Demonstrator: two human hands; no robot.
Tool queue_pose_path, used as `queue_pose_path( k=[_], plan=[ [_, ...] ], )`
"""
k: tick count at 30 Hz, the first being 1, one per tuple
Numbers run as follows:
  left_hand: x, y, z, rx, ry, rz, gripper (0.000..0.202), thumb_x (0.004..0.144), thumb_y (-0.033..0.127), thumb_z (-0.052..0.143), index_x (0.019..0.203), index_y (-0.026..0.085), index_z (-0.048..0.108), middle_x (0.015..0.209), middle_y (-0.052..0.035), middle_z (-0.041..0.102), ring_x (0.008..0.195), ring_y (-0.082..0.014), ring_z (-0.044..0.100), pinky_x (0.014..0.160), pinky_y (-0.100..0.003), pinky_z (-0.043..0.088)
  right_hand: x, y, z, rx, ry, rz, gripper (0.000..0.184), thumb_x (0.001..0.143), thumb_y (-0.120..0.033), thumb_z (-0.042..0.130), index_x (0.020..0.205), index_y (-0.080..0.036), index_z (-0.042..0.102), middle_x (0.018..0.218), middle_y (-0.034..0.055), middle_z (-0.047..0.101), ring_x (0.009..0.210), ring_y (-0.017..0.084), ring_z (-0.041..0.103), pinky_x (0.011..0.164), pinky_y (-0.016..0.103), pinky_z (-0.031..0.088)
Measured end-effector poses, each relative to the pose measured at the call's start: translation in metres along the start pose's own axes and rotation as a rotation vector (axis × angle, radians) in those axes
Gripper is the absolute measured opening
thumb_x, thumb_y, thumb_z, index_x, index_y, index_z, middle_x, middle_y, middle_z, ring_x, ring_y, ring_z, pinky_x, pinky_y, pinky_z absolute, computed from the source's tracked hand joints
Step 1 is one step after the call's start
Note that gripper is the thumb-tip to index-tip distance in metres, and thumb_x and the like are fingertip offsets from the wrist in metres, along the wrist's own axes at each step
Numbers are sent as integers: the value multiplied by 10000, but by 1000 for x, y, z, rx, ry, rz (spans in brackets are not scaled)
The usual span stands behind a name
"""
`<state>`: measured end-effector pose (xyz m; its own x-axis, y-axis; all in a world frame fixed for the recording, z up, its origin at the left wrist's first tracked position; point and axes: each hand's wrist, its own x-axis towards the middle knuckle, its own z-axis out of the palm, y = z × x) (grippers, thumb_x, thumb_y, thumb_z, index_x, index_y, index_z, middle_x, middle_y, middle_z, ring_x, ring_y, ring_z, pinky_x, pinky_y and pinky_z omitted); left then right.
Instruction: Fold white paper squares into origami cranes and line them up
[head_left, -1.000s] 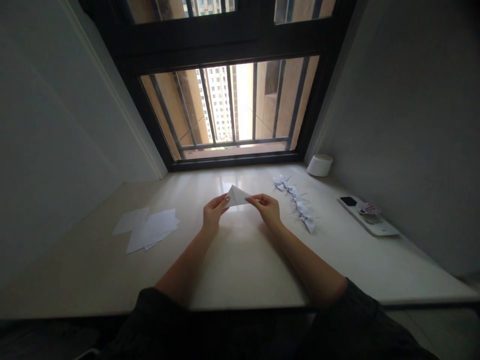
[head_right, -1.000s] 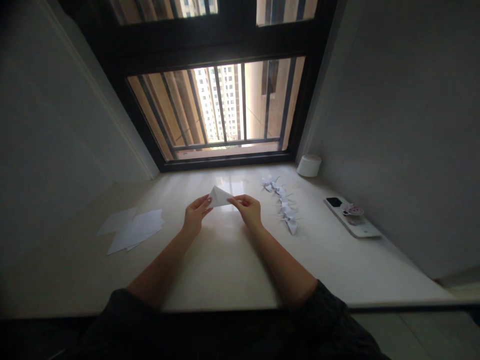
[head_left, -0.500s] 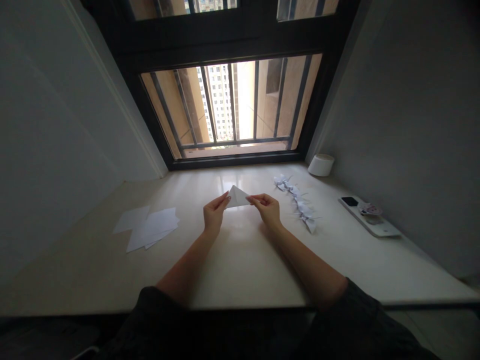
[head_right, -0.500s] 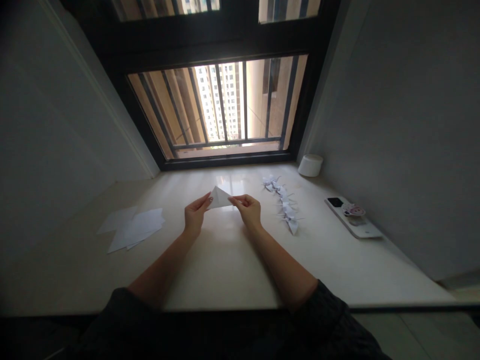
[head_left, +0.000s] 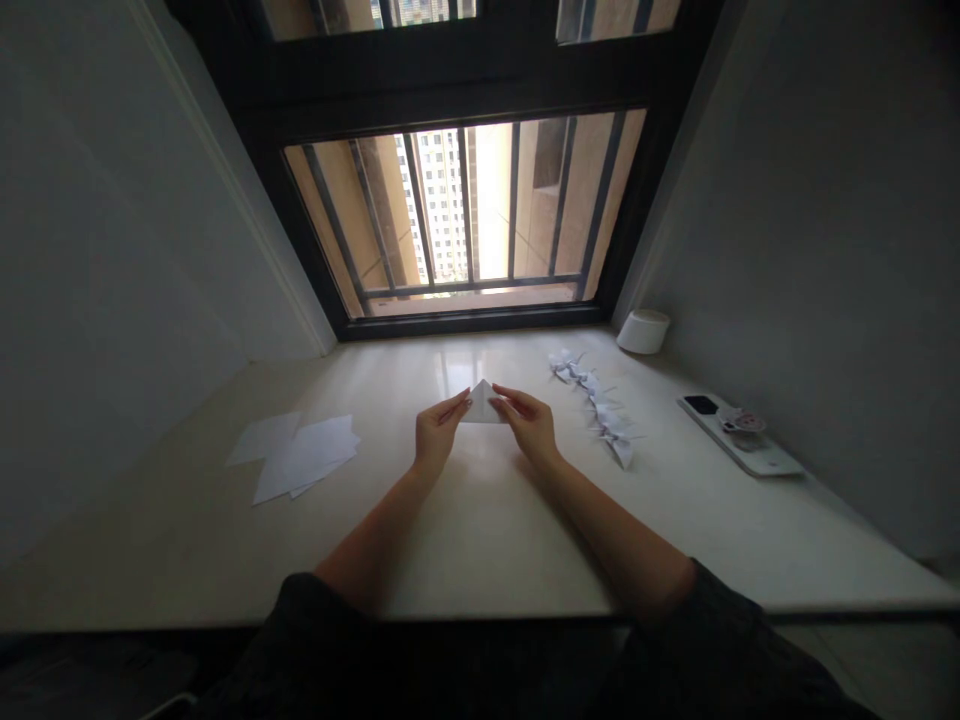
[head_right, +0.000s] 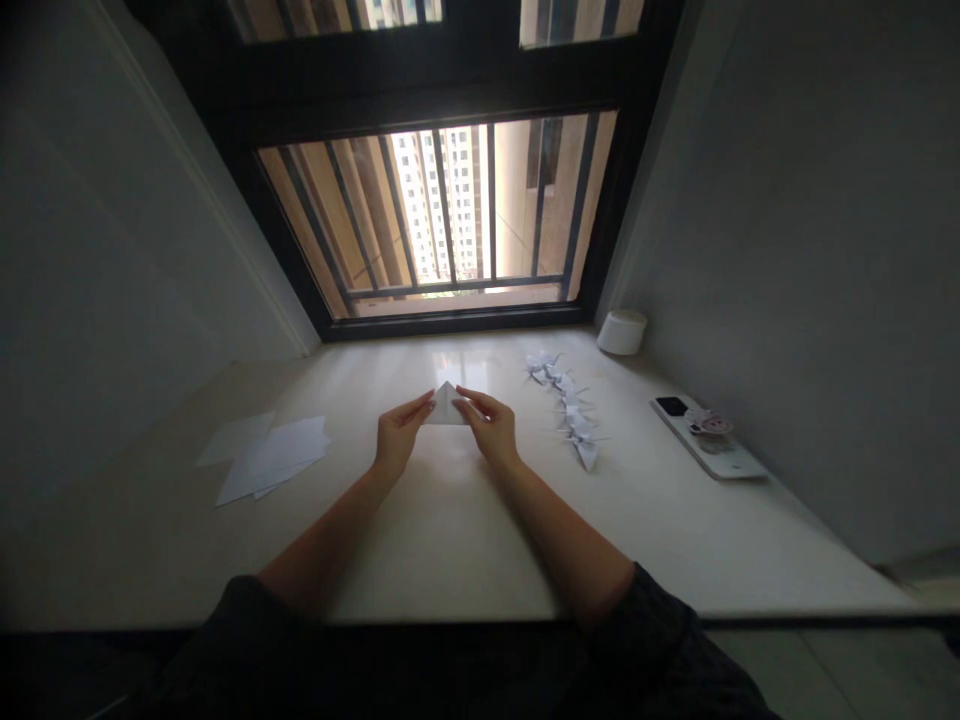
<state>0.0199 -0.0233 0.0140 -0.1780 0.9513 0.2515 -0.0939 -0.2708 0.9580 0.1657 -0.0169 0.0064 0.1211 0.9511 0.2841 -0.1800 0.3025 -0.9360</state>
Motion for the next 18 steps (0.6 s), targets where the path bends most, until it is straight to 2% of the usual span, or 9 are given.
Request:
queue_pose_path(
  k=[18],
  plan=[
    [-3, -1, -1, 113, -31, 82, 360, 692, 349, 689, 1012, 183, 684, 1038, -60, 682, 960, -222, 635, 922, -367, 471, 2, 4, -2, -44, 52, -46, 312, 676, -384, 699, 936, -211, 717, 970, 48, 708, 926, 252, 652, 818, 372, 524]
  ],
)
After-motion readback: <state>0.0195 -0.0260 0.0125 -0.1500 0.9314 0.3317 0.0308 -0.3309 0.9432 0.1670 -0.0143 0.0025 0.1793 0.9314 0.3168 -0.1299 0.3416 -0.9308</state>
